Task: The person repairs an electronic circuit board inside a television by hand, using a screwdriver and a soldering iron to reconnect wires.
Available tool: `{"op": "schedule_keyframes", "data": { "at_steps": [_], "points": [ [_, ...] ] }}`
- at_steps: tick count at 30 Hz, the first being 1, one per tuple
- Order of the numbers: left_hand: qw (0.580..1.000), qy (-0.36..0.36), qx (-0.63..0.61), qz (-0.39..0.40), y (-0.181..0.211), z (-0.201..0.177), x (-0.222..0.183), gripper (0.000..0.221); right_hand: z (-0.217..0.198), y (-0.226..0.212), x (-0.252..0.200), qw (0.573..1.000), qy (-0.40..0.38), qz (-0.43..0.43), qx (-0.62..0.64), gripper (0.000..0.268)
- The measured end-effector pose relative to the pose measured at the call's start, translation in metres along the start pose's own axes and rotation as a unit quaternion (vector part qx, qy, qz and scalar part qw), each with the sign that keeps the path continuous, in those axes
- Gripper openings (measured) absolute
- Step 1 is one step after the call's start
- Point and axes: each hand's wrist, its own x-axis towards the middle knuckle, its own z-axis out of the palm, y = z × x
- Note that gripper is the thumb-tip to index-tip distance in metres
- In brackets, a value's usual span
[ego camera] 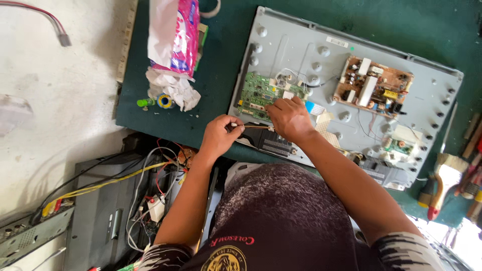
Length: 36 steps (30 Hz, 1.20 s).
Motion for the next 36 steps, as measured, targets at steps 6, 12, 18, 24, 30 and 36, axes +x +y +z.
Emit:
{"op": "schedule_keyframes", "data": {
  "at_steps": [6,12,18,24,30,36],
  "points": [
    [1.0,-0.002,-0.017,0.011,-0.002,0.0,-0.003,0.015,0.012,0.007,-0.005,1.0,0.024,-0.002,-0.009,0.018],
    [1.0,-0.001,-0.011,0.016,0.0,-0.001,0.001,0.015,0.027,0.016,-0.013,0.999,0.034,-0.004,-0.016,0.017],
    [1.0,0.002,0.003,0.02,-0.001,0.0,0.003,0.016,0.031,0.018,-0.015,1.0,0.008,0.008,-0.014,0.019],
    [1.0,0.004,0.004,0.016,-0.005,0.003,0.003,0.017,0.022,0.012,-0.011,0.999,-0.014,0.031,-0.002,0.01],
    [0.998,0.019,0.015,0.064,0.001,0.009,0.007,0.02,0.022,0.013,-0.016,0.999,-0.017,0.042,0.012,0.009],
    [0.996,0.02,0.029,0.087,0.014,0.011,0.013,0.037,0.028,0.012,-0.019,0.998,-0.007,0.056,0.027,0.011]
  ]
}}
